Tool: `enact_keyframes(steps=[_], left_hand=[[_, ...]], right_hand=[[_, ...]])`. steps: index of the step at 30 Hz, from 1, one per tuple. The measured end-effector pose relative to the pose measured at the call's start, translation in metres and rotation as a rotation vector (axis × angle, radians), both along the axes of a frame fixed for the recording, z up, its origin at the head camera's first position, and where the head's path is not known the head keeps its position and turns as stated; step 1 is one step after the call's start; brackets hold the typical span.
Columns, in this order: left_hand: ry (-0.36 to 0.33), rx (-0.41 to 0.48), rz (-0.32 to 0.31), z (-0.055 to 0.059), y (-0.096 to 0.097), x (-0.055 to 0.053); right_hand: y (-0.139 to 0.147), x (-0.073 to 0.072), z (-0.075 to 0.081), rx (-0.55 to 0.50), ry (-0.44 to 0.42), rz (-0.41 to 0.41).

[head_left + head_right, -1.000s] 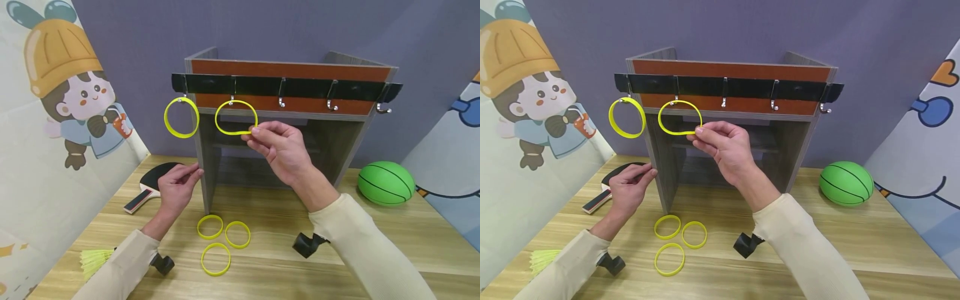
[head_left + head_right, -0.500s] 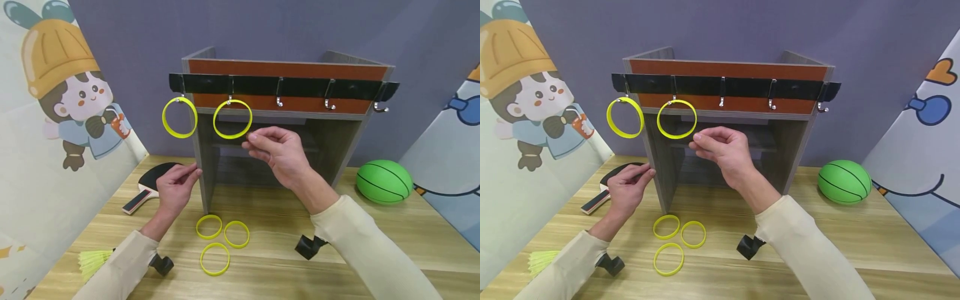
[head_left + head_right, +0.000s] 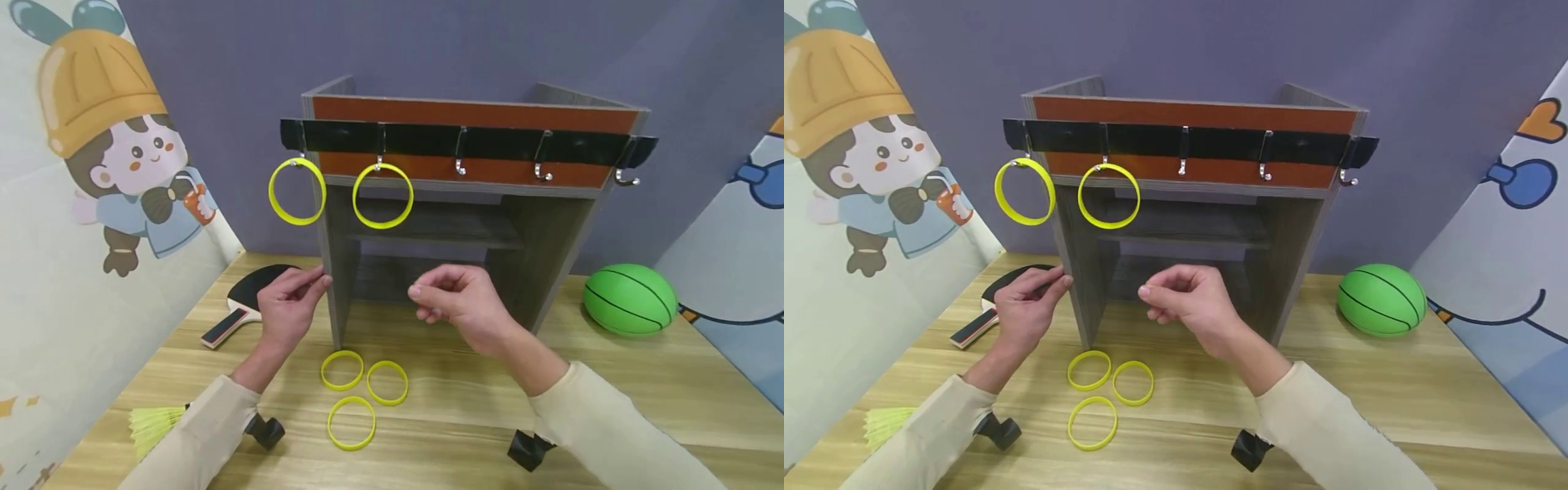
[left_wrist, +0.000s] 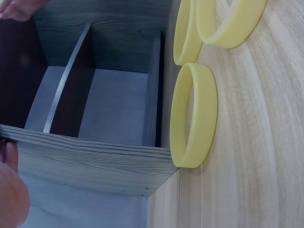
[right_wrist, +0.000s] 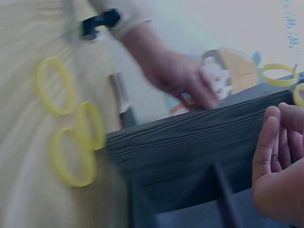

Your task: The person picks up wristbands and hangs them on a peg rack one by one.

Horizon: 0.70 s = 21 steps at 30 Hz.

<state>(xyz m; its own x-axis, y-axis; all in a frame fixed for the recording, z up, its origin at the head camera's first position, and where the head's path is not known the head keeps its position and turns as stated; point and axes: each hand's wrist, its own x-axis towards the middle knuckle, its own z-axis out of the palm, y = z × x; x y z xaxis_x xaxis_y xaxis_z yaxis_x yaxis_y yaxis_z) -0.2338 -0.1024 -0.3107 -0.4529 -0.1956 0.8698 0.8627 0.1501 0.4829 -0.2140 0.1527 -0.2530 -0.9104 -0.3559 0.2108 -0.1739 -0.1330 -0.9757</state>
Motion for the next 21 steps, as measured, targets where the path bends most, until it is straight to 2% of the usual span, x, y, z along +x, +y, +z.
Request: enact_keyframes(steps=[9,15,21], left_hand=[[-0.005,-0.001,0.0,-0.001,-0.001,-0.002],[0.001,0.009,0.002,-0.002,-0.001,-0.002],[-0.007,0.016,-0.004,-0.001,0.0,-0.002]], right_hand=[[0.011,0.005,-0.058,0.199,-0.112,0.031],[0.013,0.01,-0.085,0.295,-0.205,0.072],[0.015,0.011,-0.109,0.319,-0.254,0.109]])
